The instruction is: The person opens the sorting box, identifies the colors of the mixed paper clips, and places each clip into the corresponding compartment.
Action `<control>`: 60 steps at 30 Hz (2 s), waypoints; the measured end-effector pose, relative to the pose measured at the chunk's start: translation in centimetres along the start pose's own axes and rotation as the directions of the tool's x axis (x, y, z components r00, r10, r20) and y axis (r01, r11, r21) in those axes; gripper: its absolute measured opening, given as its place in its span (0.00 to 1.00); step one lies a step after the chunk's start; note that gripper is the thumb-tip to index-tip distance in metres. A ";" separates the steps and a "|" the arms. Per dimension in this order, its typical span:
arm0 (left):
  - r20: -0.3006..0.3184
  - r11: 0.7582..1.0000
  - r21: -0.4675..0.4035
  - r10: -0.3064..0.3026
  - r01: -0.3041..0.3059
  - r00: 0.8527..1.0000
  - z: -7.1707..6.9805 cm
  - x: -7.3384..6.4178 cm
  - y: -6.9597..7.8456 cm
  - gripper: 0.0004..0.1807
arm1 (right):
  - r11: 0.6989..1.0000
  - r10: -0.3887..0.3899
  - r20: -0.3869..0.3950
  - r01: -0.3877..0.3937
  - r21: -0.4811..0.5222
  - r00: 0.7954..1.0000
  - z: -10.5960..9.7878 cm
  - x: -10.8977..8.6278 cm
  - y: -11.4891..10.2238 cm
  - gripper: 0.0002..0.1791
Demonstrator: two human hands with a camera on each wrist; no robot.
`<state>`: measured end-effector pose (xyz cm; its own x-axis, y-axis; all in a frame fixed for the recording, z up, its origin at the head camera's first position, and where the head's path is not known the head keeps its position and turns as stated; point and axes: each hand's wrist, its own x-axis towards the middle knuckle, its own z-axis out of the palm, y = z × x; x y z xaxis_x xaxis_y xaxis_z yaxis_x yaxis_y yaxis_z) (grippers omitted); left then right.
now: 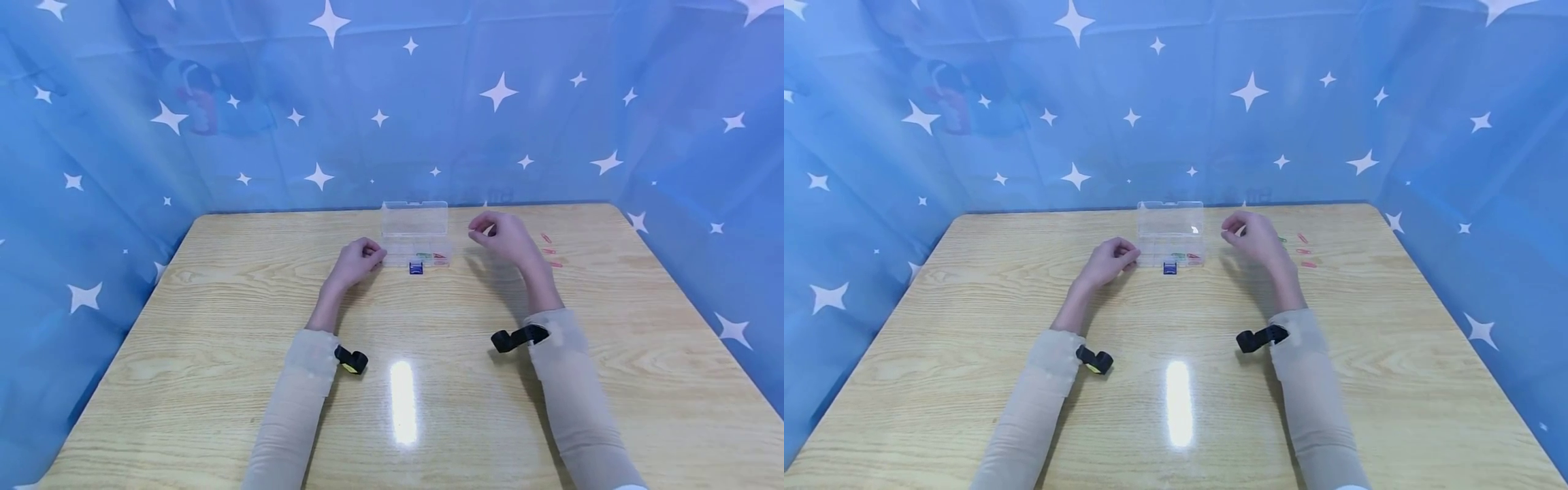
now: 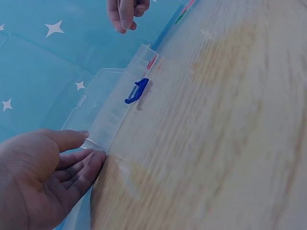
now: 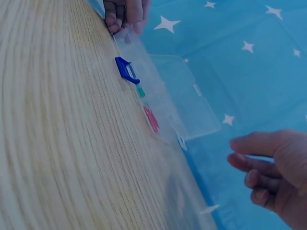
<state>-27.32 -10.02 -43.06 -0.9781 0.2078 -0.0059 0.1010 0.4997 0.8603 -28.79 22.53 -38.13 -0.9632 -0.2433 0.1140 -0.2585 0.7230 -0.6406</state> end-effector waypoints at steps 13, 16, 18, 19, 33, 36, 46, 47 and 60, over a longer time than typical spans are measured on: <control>0.003 1.000 -0.008 -0.007 0.007 1.000 0.2 0.2 0.1 0.14 | 1.000 0.006 -0.042 -0.007 -0.018 0.999 -1.9 -1.0 1.8 0.14; 0.007 1.000 -0.016 -0.009 0.009 1.000 0.1 0.2 0.0 0.15 | 1.000 0.007 -0.041 -0.009 -0.030 0.999 -2.3 -1.2 2.2 0.15; 0.005 1.000 -0.018 -0.004 0.004 1.000 0.1 0.2 0.0 0.14 | 0.999 0.013 -0.043 -0.014 -0.030 0.999 -2.6 -1.3 2.5 0.16; 0.003 1.000 -0.021 -0.002 0.002 1.000 0.1 0.1 0.0 0.14 | 0.999 0.021 -0.046 -0.022 -0.026 0.999 -2.8 -1.4 2.7 0.16; -0.014 1.000 0.025 -0.003 0.003 1.000 0.1 0.1 0.1 0.14 | 0.991 0.122 -0.020 -0.122 -0.051 0.992 -4.5 -2.6 5.3 0.19; -0.013 1.000 0.025 -0.005 0.005 1.000 0.2 0.1 0.1 0.14 | 0.988 0.149 -0.007 -0.149 -0.050 0.989 -4.5 -2.8 6.0 0.19; -0.006 1.000 0.024 -0.001 0.001 1.000 0.0 -0.1 0.1 0.14 | 0.978 0.179 0.017 -0.176 -0.110 0.984 -4.3 -3.0 7.6 0.19; -0.005 1.000 0.023 -0.002 0.002 1.000 0.0 -0.1 0.1 0.14 | 0.978 0.180 0.020 -0.176 -0.114 0.984 -4.3 -3.0 7.7 0.19; -0.003 1.000 0.017 0.005 -0.005 1.000 0.0 0.0 0.1 0.15 | 0.963 0.234 0.022 -0.229 -0.140 0.972 -3.7 -3.1 8.0 0.16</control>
<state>-27.29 -9.95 -43.01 -0.9783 0.2073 0.0000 0.1087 0.5129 0.8516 -28.13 31.49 -40.79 -0.9951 -0.0817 -0.0556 -0.0391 0.8426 -0.5371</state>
